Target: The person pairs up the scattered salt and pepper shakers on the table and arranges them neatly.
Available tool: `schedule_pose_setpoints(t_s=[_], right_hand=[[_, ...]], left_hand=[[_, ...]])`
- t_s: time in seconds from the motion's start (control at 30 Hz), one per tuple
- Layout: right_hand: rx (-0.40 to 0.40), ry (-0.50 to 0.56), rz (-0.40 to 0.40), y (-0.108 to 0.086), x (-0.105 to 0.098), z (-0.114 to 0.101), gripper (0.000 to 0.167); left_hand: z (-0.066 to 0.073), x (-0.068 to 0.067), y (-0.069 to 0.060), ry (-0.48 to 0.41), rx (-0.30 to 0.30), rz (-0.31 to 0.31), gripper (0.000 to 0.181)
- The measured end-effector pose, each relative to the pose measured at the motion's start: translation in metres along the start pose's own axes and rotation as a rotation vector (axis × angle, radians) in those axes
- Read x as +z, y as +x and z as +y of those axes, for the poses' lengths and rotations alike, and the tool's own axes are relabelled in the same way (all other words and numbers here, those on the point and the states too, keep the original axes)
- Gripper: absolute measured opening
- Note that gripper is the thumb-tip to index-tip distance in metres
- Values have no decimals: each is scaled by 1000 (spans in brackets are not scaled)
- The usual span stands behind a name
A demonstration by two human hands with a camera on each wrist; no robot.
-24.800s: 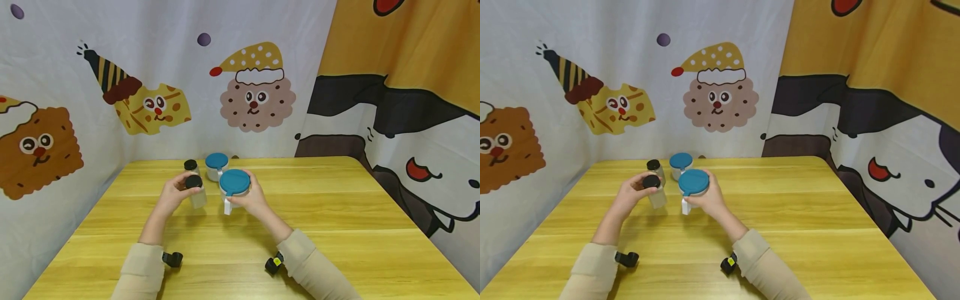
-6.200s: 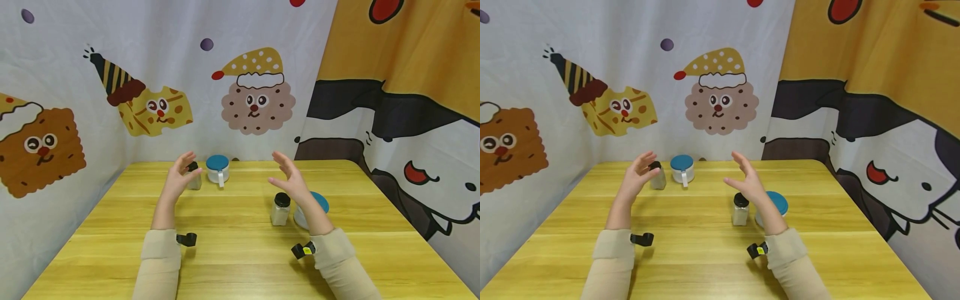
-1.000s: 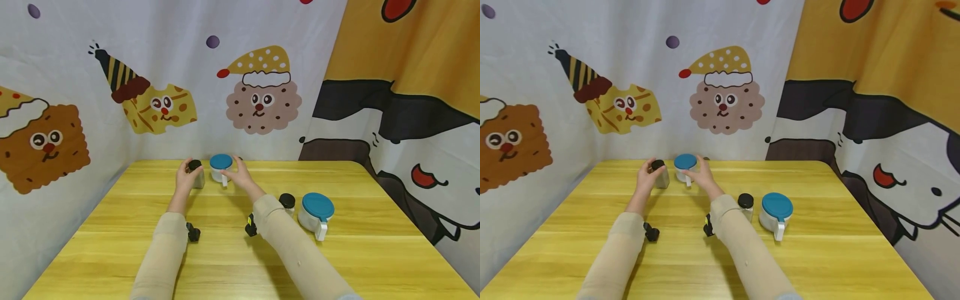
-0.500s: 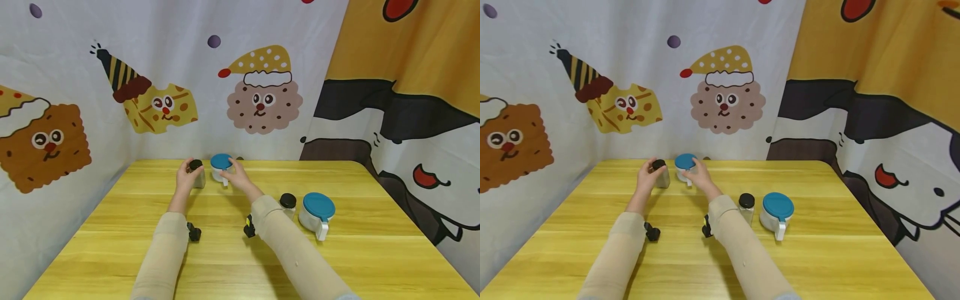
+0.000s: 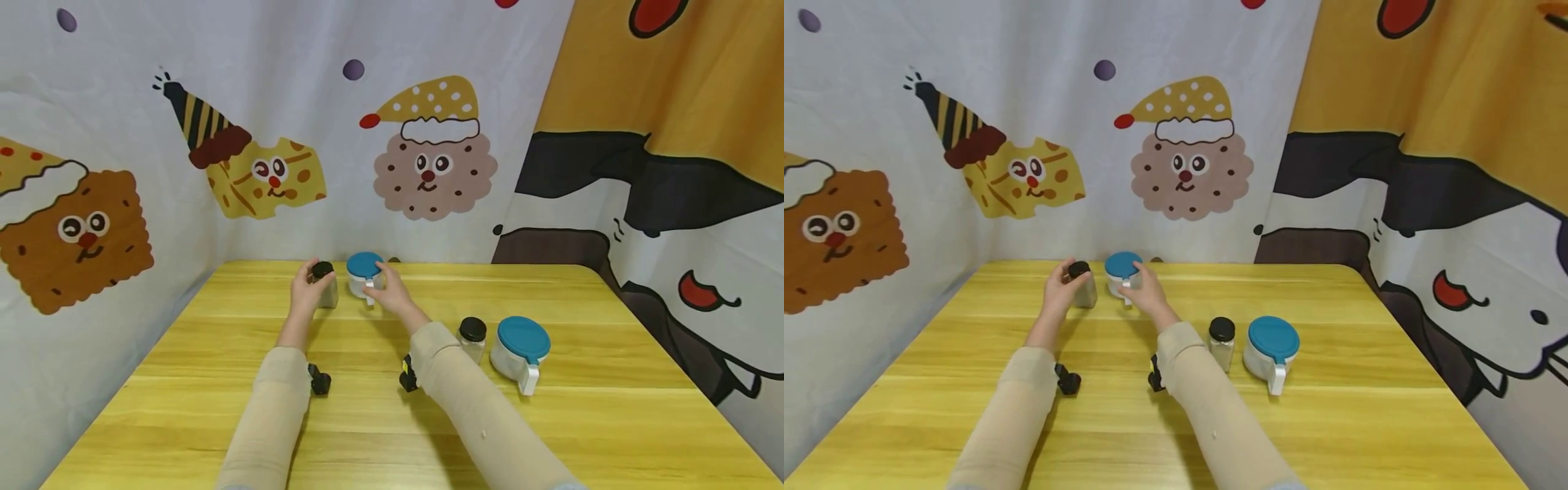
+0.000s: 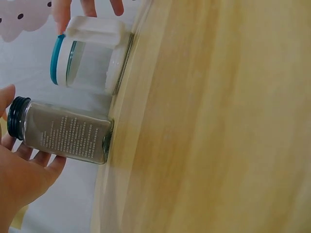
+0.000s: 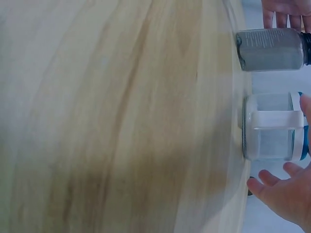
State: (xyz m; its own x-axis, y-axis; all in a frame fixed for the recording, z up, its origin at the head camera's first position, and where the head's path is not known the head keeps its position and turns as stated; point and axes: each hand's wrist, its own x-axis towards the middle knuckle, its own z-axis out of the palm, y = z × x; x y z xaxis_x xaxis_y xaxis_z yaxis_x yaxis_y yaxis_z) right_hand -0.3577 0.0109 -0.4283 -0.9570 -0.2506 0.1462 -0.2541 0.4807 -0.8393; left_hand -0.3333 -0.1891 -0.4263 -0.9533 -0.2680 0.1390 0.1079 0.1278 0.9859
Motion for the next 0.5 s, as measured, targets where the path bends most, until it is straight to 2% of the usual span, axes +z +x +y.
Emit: schedule_pose_setpoints(t_s=[0.27,0.5], right_hand=[[17,21,62,0,5,2,70],[30,18,74,0,7,6,70]], left_hand=[[2,0,-2,0,12,-4,63],[1,0,-2,-5,-1,-5,63]])
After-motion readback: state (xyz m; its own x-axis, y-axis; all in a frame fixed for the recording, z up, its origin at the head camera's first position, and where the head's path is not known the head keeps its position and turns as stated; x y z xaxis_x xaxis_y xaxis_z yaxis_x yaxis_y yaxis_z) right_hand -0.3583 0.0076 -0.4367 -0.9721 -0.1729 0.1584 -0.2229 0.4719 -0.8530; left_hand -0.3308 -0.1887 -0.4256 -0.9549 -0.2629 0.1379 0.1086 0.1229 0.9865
